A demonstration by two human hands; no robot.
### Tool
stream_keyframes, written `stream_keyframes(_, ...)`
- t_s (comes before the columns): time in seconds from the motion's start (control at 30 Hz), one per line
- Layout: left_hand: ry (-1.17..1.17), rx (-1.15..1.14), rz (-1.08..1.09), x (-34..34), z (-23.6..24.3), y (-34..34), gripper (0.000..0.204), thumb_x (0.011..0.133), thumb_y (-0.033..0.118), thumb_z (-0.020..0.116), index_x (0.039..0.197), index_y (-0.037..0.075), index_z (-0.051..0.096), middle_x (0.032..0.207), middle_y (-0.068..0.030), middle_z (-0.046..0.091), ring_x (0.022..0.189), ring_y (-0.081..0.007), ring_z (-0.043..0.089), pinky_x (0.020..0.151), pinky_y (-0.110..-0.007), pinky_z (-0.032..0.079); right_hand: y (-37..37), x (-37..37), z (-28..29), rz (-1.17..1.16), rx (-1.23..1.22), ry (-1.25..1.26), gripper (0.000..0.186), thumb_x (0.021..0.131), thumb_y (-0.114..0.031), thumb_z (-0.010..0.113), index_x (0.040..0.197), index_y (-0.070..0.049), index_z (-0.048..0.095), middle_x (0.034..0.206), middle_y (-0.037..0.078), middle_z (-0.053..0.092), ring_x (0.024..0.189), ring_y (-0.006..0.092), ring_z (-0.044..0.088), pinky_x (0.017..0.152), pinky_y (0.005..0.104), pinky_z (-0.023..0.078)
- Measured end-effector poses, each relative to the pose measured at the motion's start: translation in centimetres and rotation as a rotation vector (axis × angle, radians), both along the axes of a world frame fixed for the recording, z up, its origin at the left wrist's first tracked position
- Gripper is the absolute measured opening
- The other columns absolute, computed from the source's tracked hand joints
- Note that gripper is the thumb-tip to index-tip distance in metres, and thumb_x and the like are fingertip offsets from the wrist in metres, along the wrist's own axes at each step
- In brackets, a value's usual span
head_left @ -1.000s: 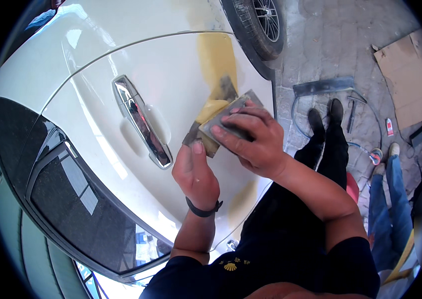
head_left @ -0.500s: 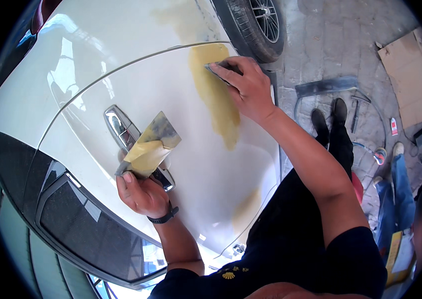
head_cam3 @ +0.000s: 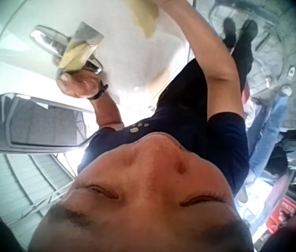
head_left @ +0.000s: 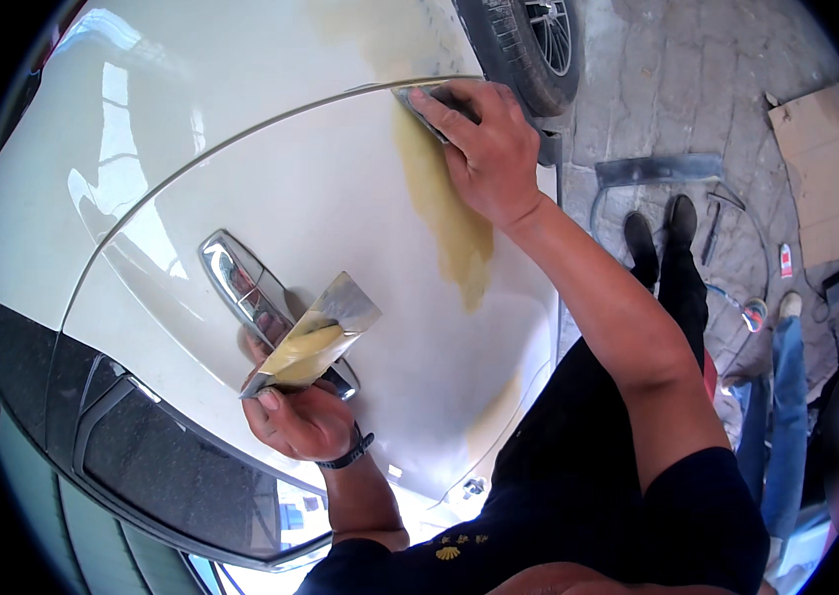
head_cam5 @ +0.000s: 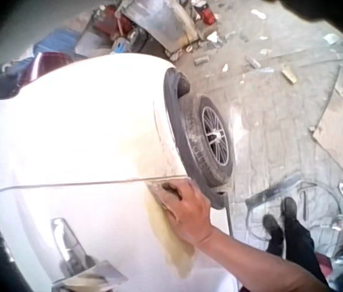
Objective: The person applies a yellow body filler to a white car door using a metal spreader. They repeatedly transfer the filler from a plastic sheet to the spreader and smooth it onto the car's surface, working on a specific area near the door handle.
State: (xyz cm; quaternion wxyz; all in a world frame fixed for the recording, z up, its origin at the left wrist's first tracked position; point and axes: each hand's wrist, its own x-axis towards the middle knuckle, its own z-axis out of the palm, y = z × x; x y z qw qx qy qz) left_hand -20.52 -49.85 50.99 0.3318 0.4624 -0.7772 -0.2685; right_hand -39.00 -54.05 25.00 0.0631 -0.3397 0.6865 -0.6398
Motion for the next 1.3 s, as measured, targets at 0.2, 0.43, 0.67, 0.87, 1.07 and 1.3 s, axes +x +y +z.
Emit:
stream_keyframes(0.2, -0.044, -0.030, 0.056, 0.4, 0.3, -0.1, 0.051, 0.108, 0.030, 0.044, 0.133, -0.015, 0.050, 0.120, -0.0321, 0.066, 0.106, -0.0357, 0.072, 0.090, -0.042, 0.061, 1.1, 0.8, 0.0, 0.073, 0.013, 0.030, 0.054, 0.075, -0.007, 0.077, 0.123, -0.032, 0.077, 0.111, -0.003, 0.067, 0.102, 0.0268, 0.065, 0.067, 0.0359, 0.058)
stream_keyframes(0.43, -0.091, -0.047, 0.096, -0.3, 0.3, 0.1, 0.041, 0.108, 0.032, 0.045, 0.116, -0.007, 0.055, 0.098, -0.0232, 0.067, 0.075, -0.0255, 0.070, 0.067, -0.030, 0.057, 6.5, 5.9, -0.1, 0.148, -0.028, 0.017, 0.050, 0.077, -0.012, 0.079, 0.123, -0.032, 0.077, 0.112, -0.004, 0.066, 0.104, 0.0261, 0.064, 0.077, 0.0362, 0.060)
stream_keyframes(0.67, 0.028, -0.087, 0.121, -0.7, -0.3, -0.3, 0.037, 0.110, 0.029, 0.044, 0.117, -0.005, 0.056, 0.101, -0.0205, 0.066, 0.083, -0.0251, 0.069, 0.074, -0.035, 0.055, 12.3, 11.0, -0.3, 0.239, -0.066, -0.091, 0.046, 0.077, -0.013, 0.081, 0.120, -0.030, 0.077, 0.114, -0.003, 0.065, 0.100, 0.0263, 0.065, 0.095, 0.0448, 0.062)
stream_keyframes(0.87, 0.000, -0.036, 0.026, -0.3, 0.5, -0.4, 0.040, 0.109, 0.032, 0.048, 0.118, -0.006, 0.057, 0.107, -0.0190, 0.064, 0.099, -0.0240, 0.066, 0.092, -0.035, 0.051, 16.7, 14.3, -0.7, 0.290, -0.033, -0.120, 0.041, 0.079, -0.013, 0.082, 0.117, -0.029, 0.078, 0.113, -0.003, 0.065, 0.102, 0.0239, 0.066, 0.094, 0.0433, 0.062)
stream_keyframes(1.07, 0.026, -0.013, -0.005, -1.3, 0.3, -0.3, 0.042, 0.109, 0.034, 0.051, 0.119, -0.006, 0.057, 0.107, -0.0175, 0.065, 0.098, -0.0247, 0.067, 0.089, -0.035, 0.052, 20.0, 16.7, -1.1, 0.327, -0.047, -0.134, 0.042, 0.079, -0.011, 0.081, 0.117, -0.029, 0.078, 0.112, -0.003, 0.065, 0.106, 0.0237, 0.067, 0.089, 0.0410, 0.062)
stream_keyframes(1.3, 0.059, 0.017, -0.043, -1.1, -0.3, 0.2, 0.044, 0.110, 0.029, 0.050, 0.129, -0.010, 0.056, 0.113, -0.0195, 0.067, 0.104, -0.0263, 0.068, 0.089, -0.036, 0.054, 23.5, 12.4, -1.9, 0.563, 0.030, -0.235, 0.054, 0.074, 0.000, 0.077, 0.124, -0.020, 0.076, 0.116, 0.004, 0.069, 0.104, 0.0295, 0.069, 0.087, 0.0427, 0.060)
